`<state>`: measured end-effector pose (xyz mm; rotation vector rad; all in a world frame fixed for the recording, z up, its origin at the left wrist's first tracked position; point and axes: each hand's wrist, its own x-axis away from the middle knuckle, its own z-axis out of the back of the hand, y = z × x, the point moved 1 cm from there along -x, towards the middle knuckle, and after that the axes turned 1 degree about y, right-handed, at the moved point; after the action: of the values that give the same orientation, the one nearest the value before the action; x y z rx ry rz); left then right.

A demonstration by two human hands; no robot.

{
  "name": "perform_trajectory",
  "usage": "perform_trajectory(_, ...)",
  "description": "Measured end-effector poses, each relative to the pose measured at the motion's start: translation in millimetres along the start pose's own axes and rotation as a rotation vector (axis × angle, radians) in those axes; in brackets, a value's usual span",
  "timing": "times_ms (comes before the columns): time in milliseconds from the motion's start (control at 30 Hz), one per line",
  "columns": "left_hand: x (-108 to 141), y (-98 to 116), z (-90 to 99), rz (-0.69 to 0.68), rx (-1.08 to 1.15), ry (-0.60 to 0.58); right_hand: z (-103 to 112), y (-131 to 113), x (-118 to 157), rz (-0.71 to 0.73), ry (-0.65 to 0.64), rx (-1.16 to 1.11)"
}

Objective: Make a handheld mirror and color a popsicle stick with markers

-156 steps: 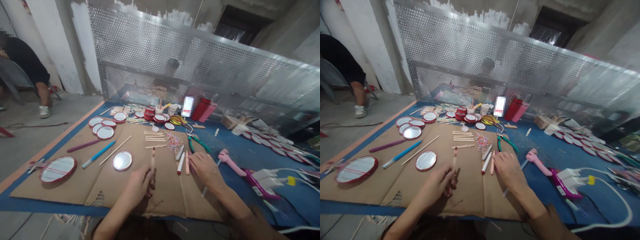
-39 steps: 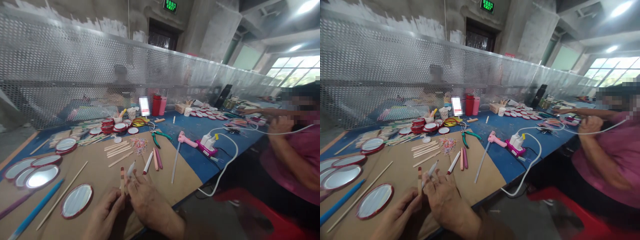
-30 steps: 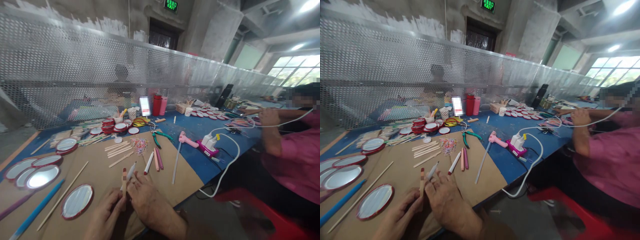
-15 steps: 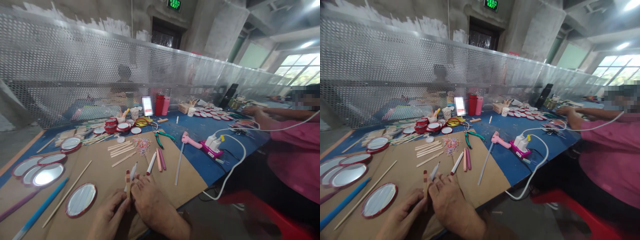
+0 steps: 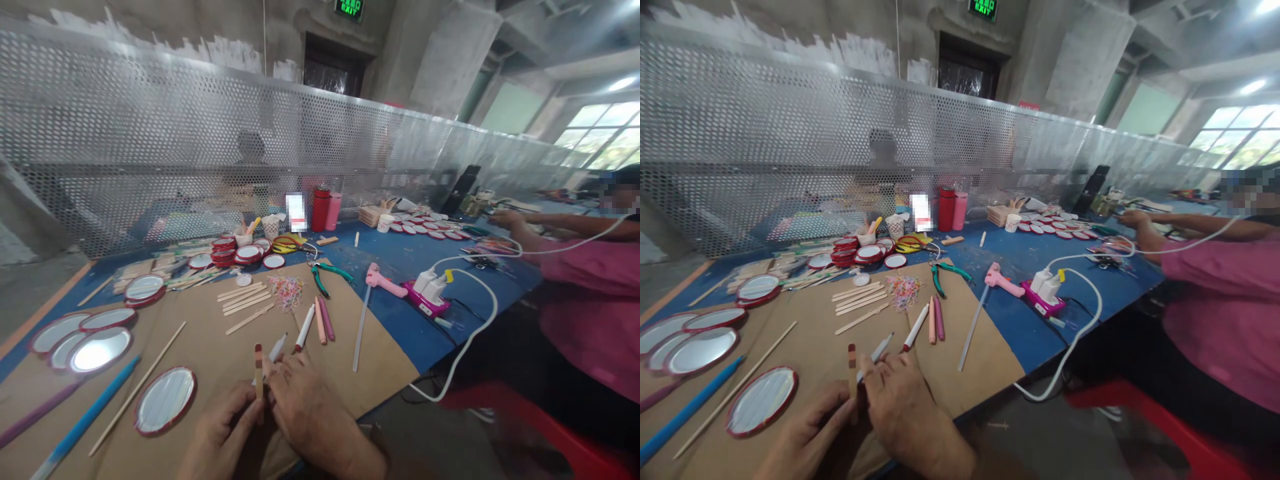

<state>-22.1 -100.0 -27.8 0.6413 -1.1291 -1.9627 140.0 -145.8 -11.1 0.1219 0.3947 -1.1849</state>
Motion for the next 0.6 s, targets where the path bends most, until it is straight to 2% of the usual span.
perform_trajectory(600,-1.0,-2.4,1.0,-0.037,-0.017,-0.014,-7.3,1.1,2.2,0.002,0.038,0.006)
